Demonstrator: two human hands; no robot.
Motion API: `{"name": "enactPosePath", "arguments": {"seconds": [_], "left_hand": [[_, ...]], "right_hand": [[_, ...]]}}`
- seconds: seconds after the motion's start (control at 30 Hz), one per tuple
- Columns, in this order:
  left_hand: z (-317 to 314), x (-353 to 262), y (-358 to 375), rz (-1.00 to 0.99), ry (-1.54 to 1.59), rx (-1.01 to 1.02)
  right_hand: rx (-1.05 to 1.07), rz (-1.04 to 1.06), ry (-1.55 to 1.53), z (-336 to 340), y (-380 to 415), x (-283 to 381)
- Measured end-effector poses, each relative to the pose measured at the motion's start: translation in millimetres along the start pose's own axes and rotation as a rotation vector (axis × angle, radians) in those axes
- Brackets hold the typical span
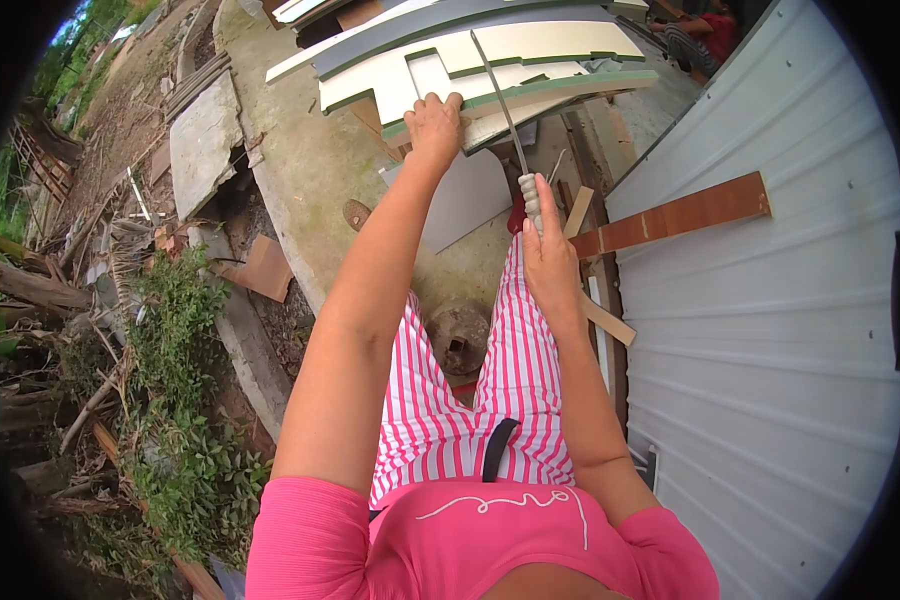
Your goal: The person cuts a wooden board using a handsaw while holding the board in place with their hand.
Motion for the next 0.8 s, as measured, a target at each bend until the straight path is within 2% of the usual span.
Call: {"name": "enactPosePath", "arguments": {"seconds": [0.13, 0.23, 0.33, 0.4, 0.5, 0.7, 0.8], "left_hand": [[3, 4, -3, -0.037, -0.010, 0.053], [10, 1, -6, -0.033, -0.007, 0.143], [13, -8, -4, -0.063, 0.047, 0.134], [7, -16, -7, -0.127, 0.032, 0.047], [-1, -38, -19, -0.076, -0.003, 0.126], [-14, -46, -34, -0.001, -0.018, 0.099], [-8, -38, -32, -0.027, 0.102, 0.065]], "right_hand": [[-0.137, -0.038, -0.058, 20, -6, 4], [-0.078, -0.124, -0.102, 24, 1, -28], [-0.014, -0.231, -0.113, 19, 17, -59], [0.023, -0.284, -0.155, 19, 25, -66], [-0.020, -0.223, -0.077, 21, 21, -66], [-0.076, -0.111, 0.025, 39, 11, -49], [-0.030, -0.176, -0.004, 42, 19, -44]]}}
Point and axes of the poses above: each hand's wrist, its own y-axis away from the middle knuckle, its own z-axis out of the back of the hand, x = y × z, the point moved 4 cm from there along -y, towards the middle knuckle, and after that the axes turned 7 degrees about x, right-handed, at the moved point
